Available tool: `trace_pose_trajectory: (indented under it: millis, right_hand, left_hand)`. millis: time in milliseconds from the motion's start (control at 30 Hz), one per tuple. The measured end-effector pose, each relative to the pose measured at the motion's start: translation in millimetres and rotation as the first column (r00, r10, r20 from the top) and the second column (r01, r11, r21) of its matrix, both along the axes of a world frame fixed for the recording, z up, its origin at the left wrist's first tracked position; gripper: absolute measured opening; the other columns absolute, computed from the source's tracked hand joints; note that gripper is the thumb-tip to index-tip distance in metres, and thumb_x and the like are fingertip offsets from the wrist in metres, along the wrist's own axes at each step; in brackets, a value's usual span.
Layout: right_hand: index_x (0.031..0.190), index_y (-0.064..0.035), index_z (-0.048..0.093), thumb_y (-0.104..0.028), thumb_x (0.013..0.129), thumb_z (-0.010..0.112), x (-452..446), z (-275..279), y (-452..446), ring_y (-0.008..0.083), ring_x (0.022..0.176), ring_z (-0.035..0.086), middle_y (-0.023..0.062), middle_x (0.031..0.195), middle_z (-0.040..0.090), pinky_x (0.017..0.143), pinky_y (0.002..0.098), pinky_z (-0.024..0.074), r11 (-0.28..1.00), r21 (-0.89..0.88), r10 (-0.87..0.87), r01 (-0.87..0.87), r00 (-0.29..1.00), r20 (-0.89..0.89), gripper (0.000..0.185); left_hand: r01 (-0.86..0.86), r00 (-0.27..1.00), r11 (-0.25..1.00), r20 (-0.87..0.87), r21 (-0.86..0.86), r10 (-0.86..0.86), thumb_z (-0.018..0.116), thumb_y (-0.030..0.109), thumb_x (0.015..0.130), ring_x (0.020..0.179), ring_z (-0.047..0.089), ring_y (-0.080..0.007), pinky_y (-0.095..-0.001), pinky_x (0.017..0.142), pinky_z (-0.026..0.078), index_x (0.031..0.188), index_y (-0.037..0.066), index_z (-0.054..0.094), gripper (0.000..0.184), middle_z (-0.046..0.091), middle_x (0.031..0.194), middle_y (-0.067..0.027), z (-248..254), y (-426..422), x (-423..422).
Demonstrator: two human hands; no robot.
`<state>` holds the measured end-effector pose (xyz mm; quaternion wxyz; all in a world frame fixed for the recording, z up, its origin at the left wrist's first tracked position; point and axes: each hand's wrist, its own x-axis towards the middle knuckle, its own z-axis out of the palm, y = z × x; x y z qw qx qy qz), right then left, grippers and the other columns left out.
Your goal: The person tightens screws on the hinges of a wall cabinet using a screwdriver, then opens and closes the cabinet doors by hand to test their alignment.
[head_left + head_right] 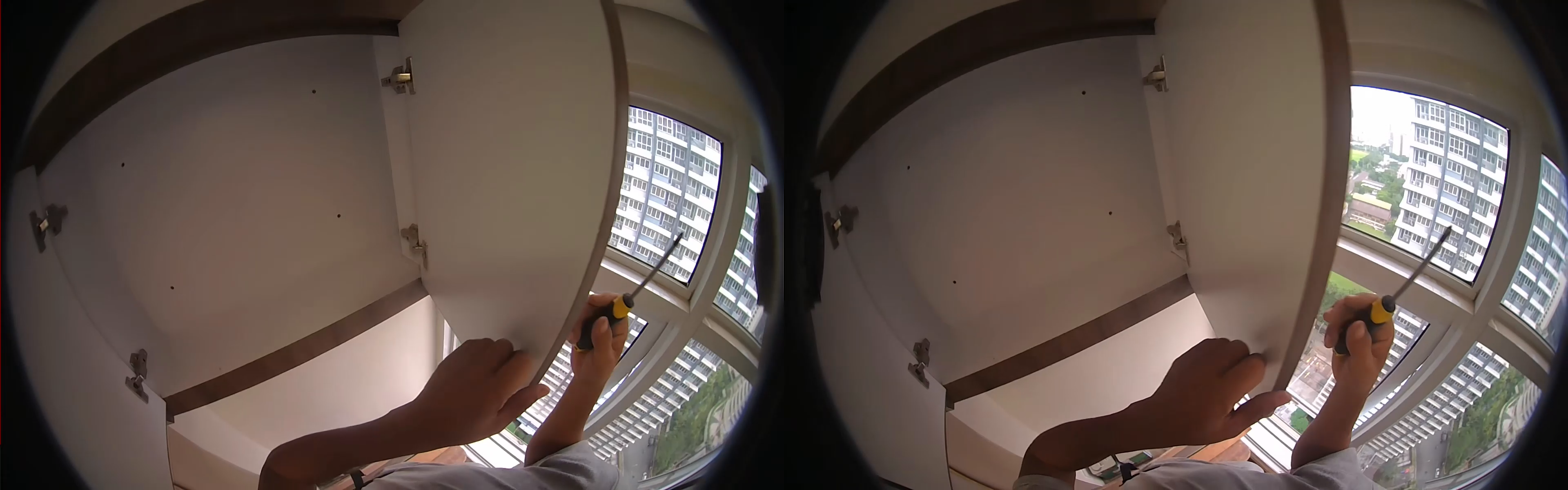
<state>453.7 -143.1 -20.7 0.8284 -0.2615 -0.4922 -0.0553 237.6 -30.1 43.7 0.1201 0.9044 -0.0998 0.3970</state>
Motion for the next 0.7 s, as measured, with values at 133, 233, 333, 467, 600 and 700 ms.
trace_pose_trajectory:
  millis: [133, 233, 333, 467, 600, 700]
  right_hand:
    - [0.125, 0.0055, 0.054, -0.035, 0.099, 0.066, -5, 11, -42, 0.0123, 0.06, 0.054, 0.0131, 0.083, 0.063, 0.054, 0.0214, 0.0445, 0.981, 0.106, -0.168, 0.162, 0.984, 0.05, 0.05]
    - [0.13, 0.0039, 0.05, -0.045, 0.1, 0.062, -8, 18, -65, 0.014, 0.054, 0.048, 0.0091, 0.077, 0.054, 0.047, 0.0241, 0.0428, 0.98, 0.191, 0.016, -0.055, 0.98, 0.2, 0.058]
    - [0.126, -0.0016, 0.051, -0.044, 0.101, 0.061, -36, 26, -55, 0.0145, 0.051, 0.049, 0.008, 0.074, 0.051, 0.046, 0.0246, 0.0447, 0.957, 0.199, 0.152, -0.211, 0.95, 0.272, 0.05]
    - [0.108, -0.0083, 0.047, -0.038, 0.105, 0.056, -92, 24, 1, 0.0191, 0.061, 0.055, 0.0072, 0.078, 0.052, 0.052, 0.0302, 0.0491, 0.82, 0.025, 0.557, -0.571, 0.808, 0.195, 0.031]
    - [0.108, -0.0079, 0.045, -0.038, 0.104, 0.056, -125, 14, 48, 0.0229, 0.072, 0.059, 0.0117, 0.091, 0.058, 0.066, 0.0369, 0.0552, 0.837, -0.216, 0.538, -0.503, 0.827, 0.163, 0.032]
    - [0.116, -0.0049, 0.047, -0.039, 0.104, 0.057, -145, 19, 98, 0.0259, 0.087, 0.061, 0.0133, 0.102, 0.057, 0.075, 0.0403, 0.0565, 0.77, -0.137, 0.621, -0.623, 0.781, -0.066, 0.038]
  left_hand:
    - [0.133, 0.99, 0.991, -0.051, -0.03, -0.135, 0.075, 0.029, 0.089, 0.108, 0.058, -0.0382, -0.0444, 0.091, 0.051, 0.126, 0.001, 0.056, 0.051, 0.049, 0.122, -0.0239, -19, 7, 36]
    - [0.097, 0.995, 0.995, 0.028, -0.015, -0.096, 0.075, 0.027, 0.088, 0.119, 0.053, -0.0417, -0.0457, 0.098, 0.048, 0.137, 0.0, 0.049, 0.061, 0.044, 0.13, -0.0269, -32, 15, 60]
    - [0.045, 0.997, 0.995, 0.054, 0.087, -0.05, 0.075, 0.023, 0.087, 0.124, 0.049, -0.0444, -0.046, 0.102, 0.046, 0.142, 0.003, 0.046, 0.066, 0.04, 0.135, -0.0285, -38, 20, 69]
    - [0.096, 0.99, 0.994, 0.095, 0.047, -0.1, 0.074, 0.019, 0.087, 0.123, 0.05, -0.04, -0.0461, 0.101, 0.047, 0.143, 0.007, 0.048, 0.062, 0.039, 0.139, -0.0239, -41, 28, 69]
    - [0.331, 0.903, 0.584, 0.069, -0.741, -0.424, 0.067, 0.025, 0.097, 0.121, 0.057, -0.0298, -0.0432, 0.097, 0.05, 0.142, 0.006, 0.049, 0.053, 0.047, 0.139, -0.0182, -51, 55, 33]
    - [0.274, 0.955, 0.264, 0.23, -0.925, -0.186, 0.047, 0.043, 0.107, 0.113, 0.063, -0.0227, -0.0378, 0.092, 0.053, 0.145, 0.006, 0.046, 0.053, 0.06, 0.128, -0.0139, -74, 110, -13]
